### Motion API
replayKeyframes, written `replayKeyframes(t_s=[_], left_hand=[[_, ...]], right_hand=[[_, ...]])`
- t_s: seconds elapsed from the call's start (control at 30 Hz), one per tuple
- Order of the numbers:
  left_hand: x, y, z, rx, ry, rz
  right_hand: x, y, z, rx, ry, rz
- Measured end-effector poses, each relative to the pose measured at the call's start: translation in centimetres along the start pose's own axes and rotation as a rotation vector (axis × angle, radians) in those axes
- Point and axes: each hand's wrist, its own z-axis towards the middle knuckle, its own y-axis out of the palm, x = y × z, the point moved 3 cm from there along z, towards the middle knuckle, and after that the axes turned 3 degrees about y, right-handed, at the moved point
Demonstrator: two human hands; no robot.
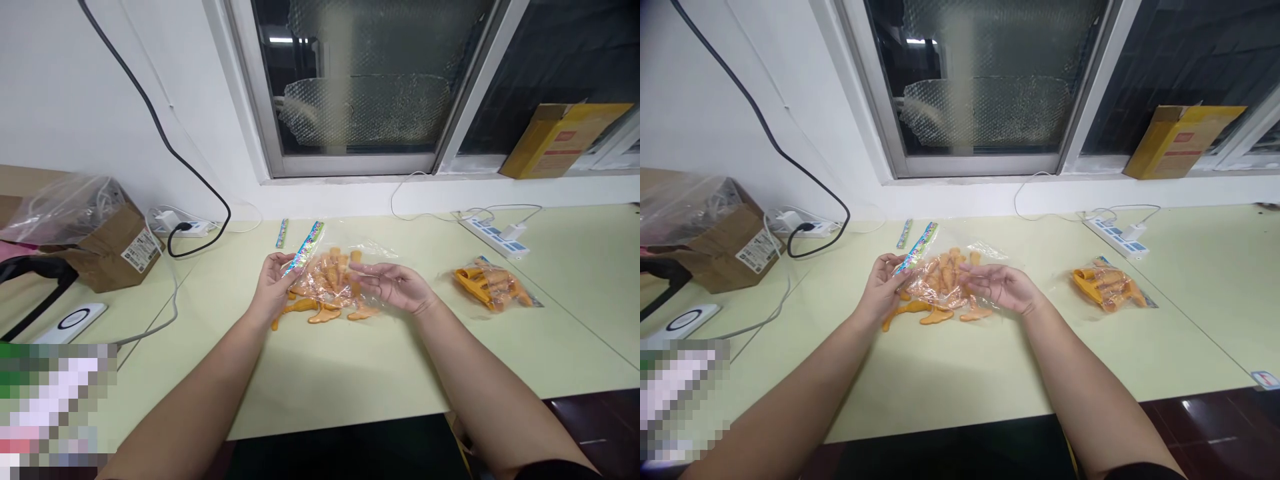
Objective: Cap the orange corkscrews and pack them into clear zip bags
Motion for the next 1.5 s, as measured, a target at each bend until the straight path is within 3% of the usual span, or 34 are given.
replayKeyframes(t_s=[0.13, 0.23, 0.4, 0.57, 0.87, 0.97, 1.13, 1.3, 1.5], left_hand=[[-0.1, 0.7, -0.5, -0.07, -0.074, -0.112], [-0.2, 1.2, -1.0, -0.138, -0.109, -0.092], [-0.5, 1.1, -1.1, -0.15, -0.2, -0.078], [-0.6, 0.8, -1.1, -0.134, -0.253, -0.134], [-0.5, 1.1, -1.1, -0.108, -0.25, -0.174], [-0.5, 1.0, -1.1, -0.104, -0.248, -0.123], [-0.4, 1.2, -1.2, -0.223, -0.163, 0.047], [-0.7, 1.4, -1.2, -0.338, -0.103, 0.101], [-0.6, 0.9, -0.9, -0.276, -0.146, 0.137]], right_hand=[[1.2, 1.0, 0.5, -0.094, 0.138, 0.039], [1.5, 2.4, 0.5, -0.161, 0.162, 0.088], [1.3, 3.8, 0.1, -0.164, 0.132, 0.138], [1.5, 3.4, 0.1, -0.122, 0.149, 0.176], [1.5, 3.2, -0.2, -0.19, 0.122, 0.21], [1.5, 3.1, 0.0, -0.139, 0.072, 0.172], [1.8, 3.5, 0.6, -0.019, -0.002, 0.087], [1.8, 4.5, 0.2, -0.048, 0.019, 0.101], [1.5, 4.7, -0.3, -0.103, 0.029, 0.087]])
